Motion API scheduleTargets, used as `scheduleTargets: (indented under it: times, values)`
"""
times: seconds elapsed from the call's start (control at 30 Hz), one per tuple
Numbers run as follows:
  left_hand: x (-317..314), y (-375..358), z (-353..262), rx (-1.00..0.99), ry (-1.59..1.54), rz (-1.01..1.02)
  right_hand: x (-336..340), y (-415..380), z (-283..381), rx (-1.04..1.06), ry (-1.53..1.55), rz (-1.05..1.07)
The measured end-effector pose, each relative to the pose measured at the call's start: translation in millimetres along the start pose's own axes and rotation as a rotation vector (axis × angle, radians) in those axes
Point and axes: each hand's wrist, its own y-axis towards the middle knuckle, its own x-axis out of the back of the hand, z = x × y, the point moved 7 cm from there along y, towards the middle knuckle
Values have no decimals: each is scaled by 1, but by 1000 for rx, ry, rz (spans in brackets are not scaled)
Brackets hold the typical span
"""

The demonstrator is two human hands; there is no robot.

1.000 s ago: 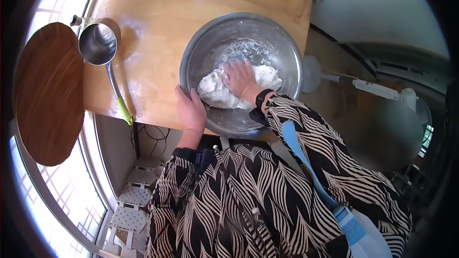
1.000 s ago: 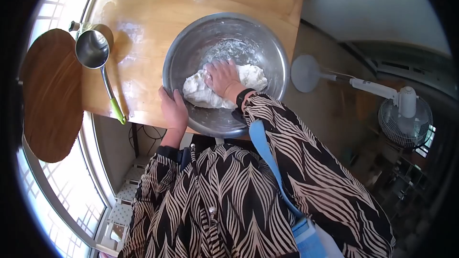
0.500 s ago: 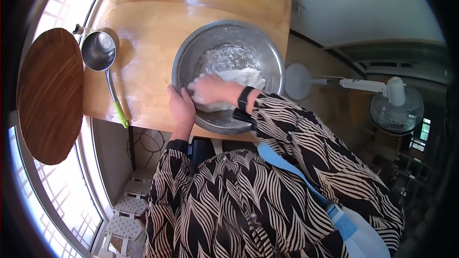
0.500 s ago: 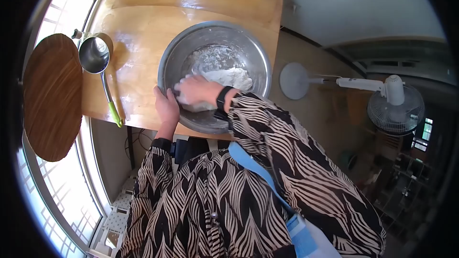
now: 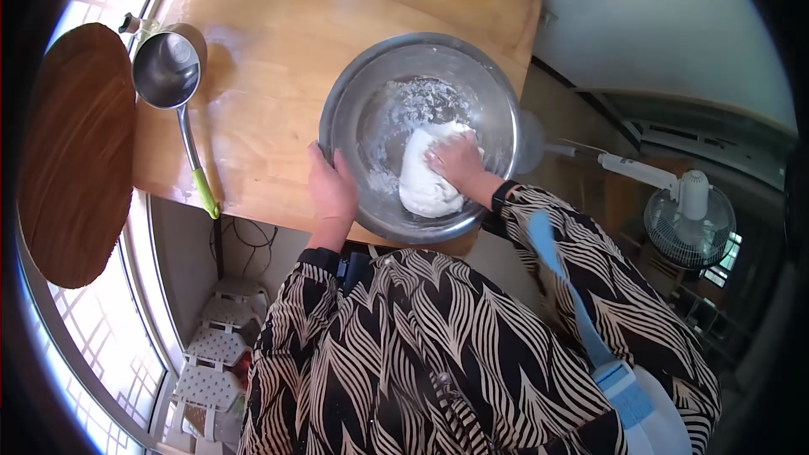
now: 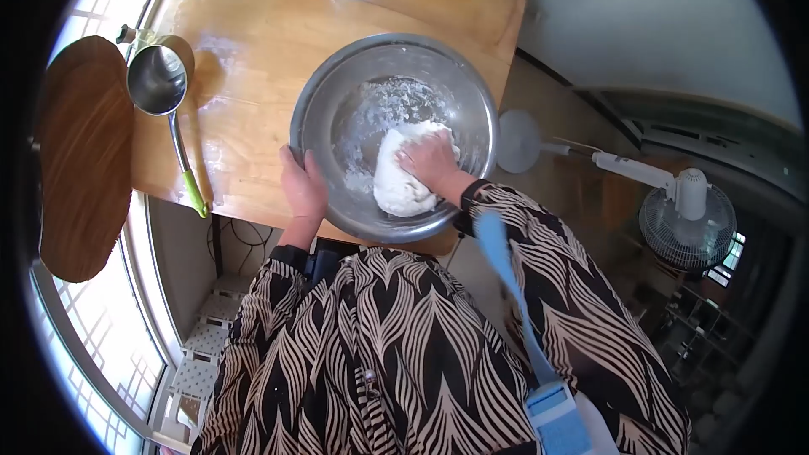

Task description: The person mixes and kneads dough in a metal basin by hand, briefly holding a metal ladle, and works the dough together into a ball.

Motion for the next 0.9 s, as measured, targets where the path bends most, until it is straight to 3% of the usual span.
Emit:
scheduleTargets:
  times: [0.1,0.23,0.43,0.53,0.57,0.67,0.7,0.8,0.83,0.9]
  values:
    - [-2,2,0,-26,-119,-11,-8,20,4,-56,26,-35]
    - [2,0,-8,5,-21,-4,-7,43,2,-22,40,-87]
    - [2,2,-1,-11,57,-29,-15,65,-7,-134,97,210]
    - [2,-7,3,-28,8,-68,17,52,-28,-214,447,4]
    - [2,-11,7,-31,-30,-86,54,46,-34,-401,428,45]
    - [1,-24,14,51,-40,-104,34,7,-60,-577,224,-79]
    - [2,-27,14,90,-24,-104,19,8,-48,-515,142,28]
    - [4,-35,7,134,-35,-120,4,31,-35,-617,66,-83]
    - [4,-37,8,140,-28,-131,-3,38,-46,-761,115,55]
    - [1,-38,10,149,-30,-148,-11,60,-64,-659,413,111]
